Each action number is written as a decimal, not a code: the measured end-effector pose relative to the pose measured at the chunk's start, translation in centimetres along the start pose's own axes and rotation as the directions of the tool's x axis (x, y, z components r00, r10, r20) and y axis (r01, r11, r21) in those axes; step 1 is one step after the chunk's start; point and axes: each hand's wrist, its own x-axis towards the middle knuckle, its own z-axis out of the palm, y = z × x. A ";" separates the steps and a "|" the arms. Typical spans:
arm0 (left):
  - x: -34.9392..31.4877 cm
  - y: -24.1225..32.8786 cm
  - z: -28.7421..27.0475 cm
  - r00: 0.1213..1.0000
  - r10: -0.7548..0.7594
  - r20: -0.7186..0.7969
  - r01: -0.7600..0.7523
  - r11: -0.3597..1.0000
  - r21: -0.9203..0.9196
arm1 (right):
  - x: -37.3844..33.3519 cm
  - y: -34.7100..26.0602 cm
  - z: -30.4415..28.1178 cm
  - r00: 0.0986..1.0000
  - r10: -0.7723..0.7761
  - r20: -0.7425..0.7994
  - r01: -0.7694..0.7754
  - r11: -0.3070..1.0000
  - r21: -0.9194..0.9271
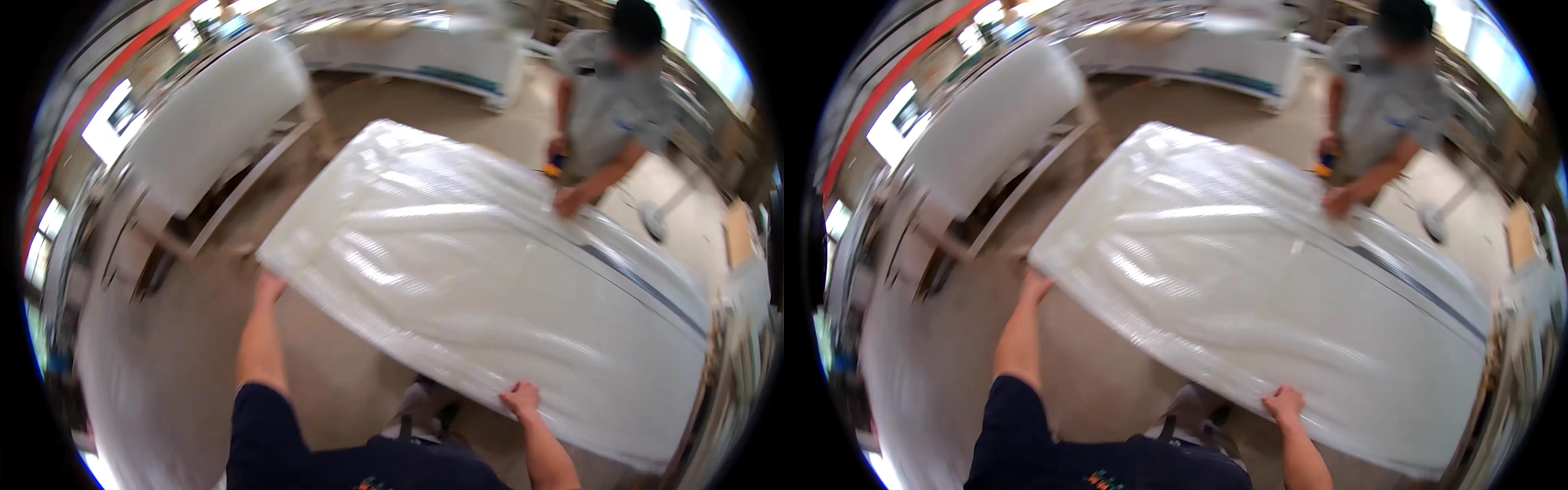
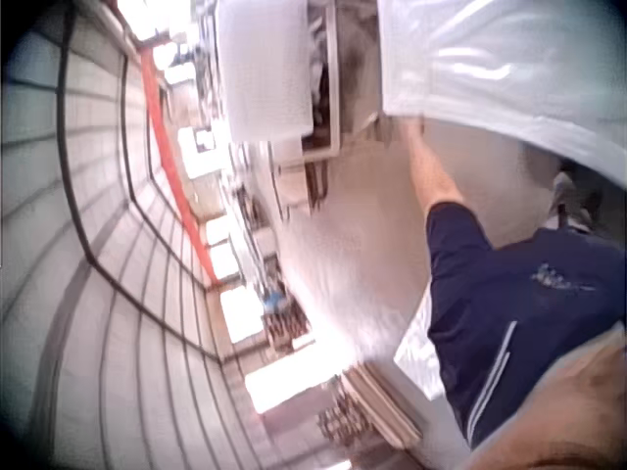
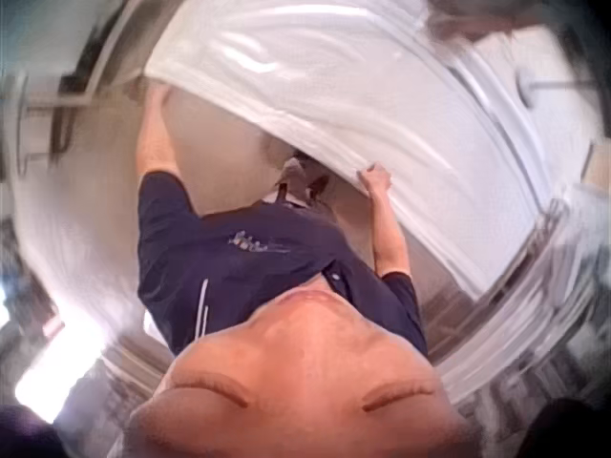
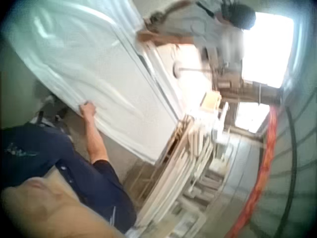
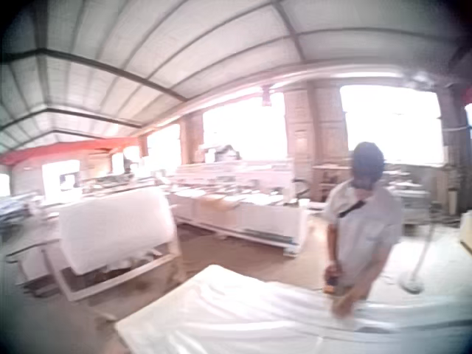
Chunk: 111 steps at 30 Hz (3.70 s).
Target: The person wraps a large white panel in bubble wrap, securing the edges with tape, and then helps another person slide the wrapped panel onto a stack.
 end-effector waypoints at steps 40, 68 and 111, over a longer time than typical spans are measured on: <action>-20.1 21.0 30.0 0.049 0.569 0.821 -0.911 0.363 -0.198 | -0.3 0.0 0.3 0.995 0.089 0.034 -0.089 0.996 -0.005; -26.0 18.7 30.9 0.500 0.470 0.727 -0.811 0.549 0.202 | -6.8 8.9 1.2 0.941 -0.266 -0.211 0.300 0.942 0.150; -70.7 48.9 51.2 0.447 0.545 0.709 -0.797 0.603 0.040 | 0.1 65.6 -10.7 0.696 -0.662 -0.280 0.699 0.714 0.050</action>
